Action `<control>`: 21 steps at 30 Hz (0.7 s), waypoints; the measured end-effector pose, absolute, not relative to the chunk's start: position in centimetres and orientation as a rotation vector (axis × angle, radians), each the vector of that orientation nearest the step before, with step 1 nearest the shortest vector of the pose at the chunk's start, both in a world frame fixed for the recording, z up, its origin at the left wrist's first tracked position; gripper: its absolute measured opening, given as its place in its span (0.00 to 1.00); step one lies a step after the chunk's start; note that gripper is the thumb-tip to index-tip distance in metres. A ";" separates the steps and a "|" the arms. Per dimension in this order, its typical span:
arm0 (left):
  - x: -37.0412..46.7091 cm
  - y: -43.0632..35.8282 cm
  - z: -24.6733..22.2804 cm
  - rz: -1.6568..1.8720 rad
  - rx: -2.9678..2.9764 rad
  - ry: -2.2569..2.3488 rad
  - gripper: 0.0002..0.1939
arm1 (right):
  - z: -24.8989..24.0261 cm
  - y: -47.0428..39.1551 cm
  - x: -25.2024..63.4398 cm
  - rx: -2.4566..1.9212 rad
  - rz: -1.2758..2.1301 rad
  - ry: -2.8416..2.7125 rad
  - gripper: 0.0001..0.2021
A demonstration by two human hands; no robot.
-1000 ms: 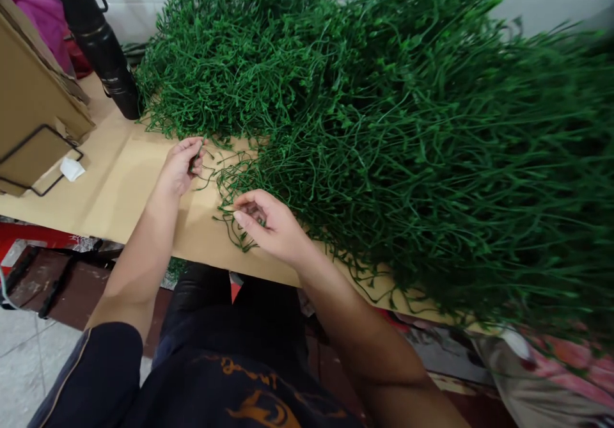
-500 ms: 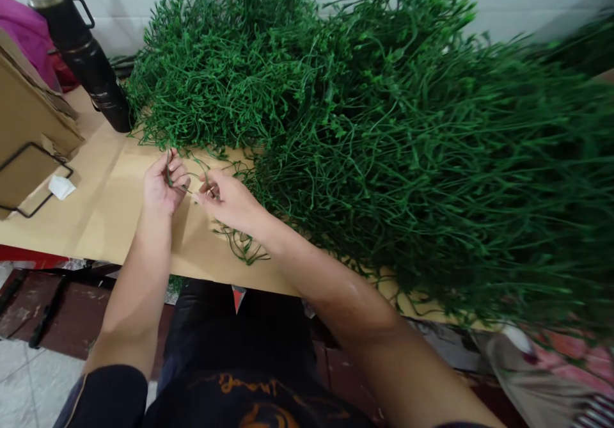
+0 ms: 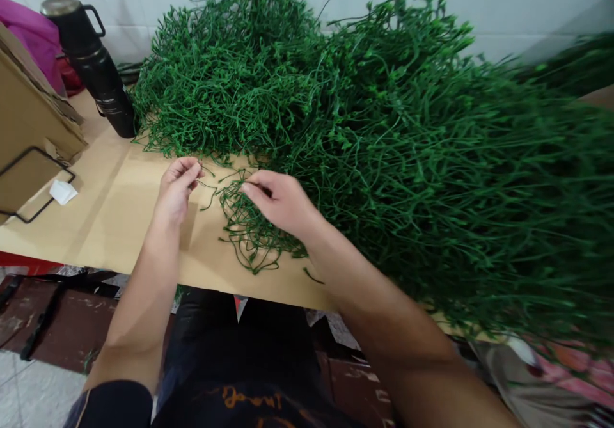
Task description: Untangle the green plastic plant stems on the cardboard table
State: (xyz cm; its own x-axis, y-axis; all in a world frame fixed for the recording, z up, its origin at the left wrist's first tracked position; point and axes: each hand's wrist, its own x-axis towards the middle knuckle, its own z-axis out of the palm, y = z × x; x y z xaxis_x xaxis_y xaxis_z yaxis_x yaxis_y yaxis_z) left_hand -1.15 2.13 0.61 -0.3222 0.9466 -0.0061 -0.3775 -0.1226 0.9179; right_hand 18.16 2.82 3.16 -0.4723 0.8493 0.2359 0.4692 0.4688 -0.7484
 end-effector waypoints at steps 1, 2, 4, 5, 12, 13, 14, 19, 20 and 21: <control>-0.9 2.1 0.5 1.642 0.862 1.117 0.10 | 3.7 3.0 19.3 -1.124 0.740 -2.102 0.10; -0.7 2.1 0.4 1.627 0.942 1.133 0.10 | 4.2 3.4 20.6 -1.178 0.642 -2.073 0.10; -0.1 1.9 0.5 1.575 1.056 1.144 0.10 | 5.2 4.2 23.3 -1.323 0.379 -2.005 0.10; 0.1 1.8 0.6 1.542 1.086 1.144 0.10 | 5.6 4.6 24.5 -1.401 0.204 -1.968 0.11; 1.2 1.3 1.3 1.385 1.101 1.157 0.14 | 5.6 3.5 23.5 -1.339 -0.209 -2.002 0.18; 1.2 1.3 1.3 1.363 1.106 1.160 0.14 | 5.2 2.9 22.2 -1.230 -0.077 -2.106 0.17; 1.2 1.4 1.3 1.343 1.116 1.157 0.15 | 4.9 2.5 20.8 -1.125 0.067 -2.205 0.16; 1.2 1.2 1.2 1.276 1.170 1.118 0.15 | 4.0 2.2 17.2 -0.991 0.403 -2.337 0.07; 1.2 1.2 1.1 1.270 1.166 1.119 0.15 | 4.0 2.4 17.2 -1.006 0.406 -2.318 0.06; 1.3 1.1 1.1 1.266 1.162 1.117 0.14 | 4.0 2.7 17.4 -1.015 0.405 -2.301 0.05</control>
State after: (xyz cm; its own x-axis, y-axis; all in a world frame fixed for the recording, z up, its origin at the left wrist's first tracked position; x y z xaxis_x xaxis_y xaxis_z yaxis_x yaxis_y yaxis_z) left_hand 1.29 1.11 1.13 0.0091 0.9996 0.0277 -0.0966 -0.0267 0.9950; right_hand 17.41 2.68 3.95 -0.5381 0.7472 0.3900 0.5692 0.6634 -0.4858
